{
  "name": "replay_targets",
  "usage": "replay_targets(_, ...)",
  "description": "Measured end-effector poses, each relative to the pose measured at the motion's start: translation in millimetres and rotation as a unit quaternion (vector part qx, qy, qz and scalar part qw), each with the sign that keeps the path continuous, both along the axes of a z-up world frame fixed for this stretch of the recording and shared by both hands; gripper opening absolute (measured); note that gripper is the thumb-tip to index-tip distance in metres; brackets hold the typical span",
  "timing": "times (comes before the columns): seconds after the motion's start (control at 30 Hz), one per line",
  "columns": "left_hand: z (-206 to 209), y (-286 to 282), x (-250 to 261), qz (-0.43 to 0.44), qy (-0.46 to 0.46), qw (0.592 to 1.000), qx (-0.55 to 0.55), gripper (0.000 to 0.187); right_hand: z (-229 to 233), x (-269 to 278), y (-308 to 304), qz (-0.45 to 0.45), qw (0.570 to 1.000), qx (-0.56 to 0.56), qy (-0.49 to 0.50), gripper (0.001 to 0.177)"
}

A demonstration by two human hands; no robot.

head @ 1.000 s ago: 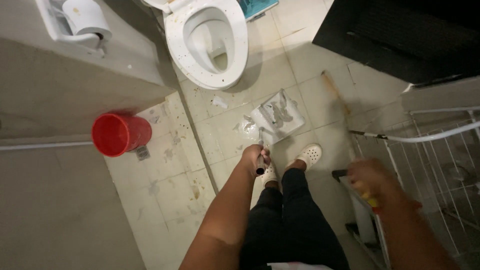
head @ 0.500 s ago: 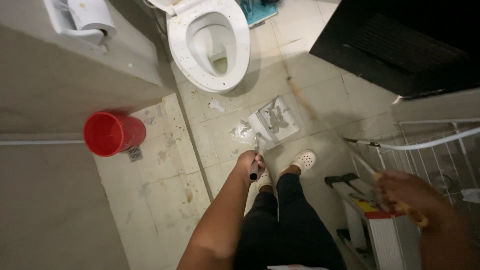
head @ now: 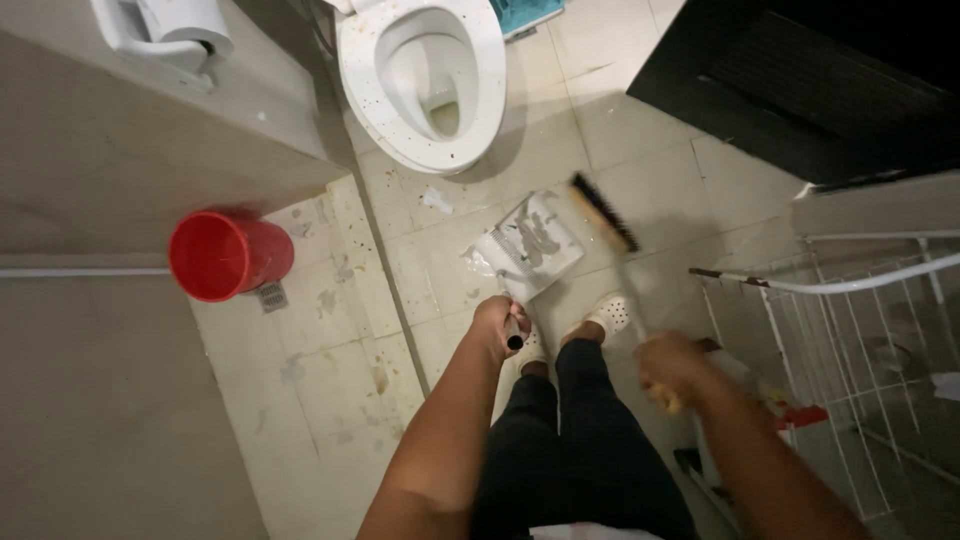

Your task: Sweep debris from a bathroom floor into a dustpan using a broom.

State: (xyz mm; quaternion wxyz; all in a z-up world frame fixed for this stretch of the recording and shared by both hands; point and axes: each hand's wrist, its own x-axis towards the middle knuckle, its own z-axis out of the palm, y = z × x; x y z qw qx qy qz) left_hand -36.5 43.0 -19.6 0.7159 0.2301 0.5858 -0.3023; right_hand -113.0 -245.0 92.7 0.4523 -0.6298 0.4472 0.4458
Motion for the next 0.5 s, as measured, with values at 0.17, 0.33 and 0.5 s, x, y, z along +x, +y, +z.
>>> replay_targets(0.17,-27,-7,9,0.023,-0.013,1.000,-0.004,0.013,84,27,-3,0.027,0.999,0.045,0.008,0.029)
replay_targets(0.33,-3,-9,17,-0.005,0.002,1.000,0.007,0.015,132,54,-48,0.031,0.999,-0.018,-0.001,0.041)
replay_targets(0.5,-24,-4,10,0.017,0.017,1.000,-0.006,0.012,113,85,-53,0.065,0.996,-0.028,-0.048,0.037)
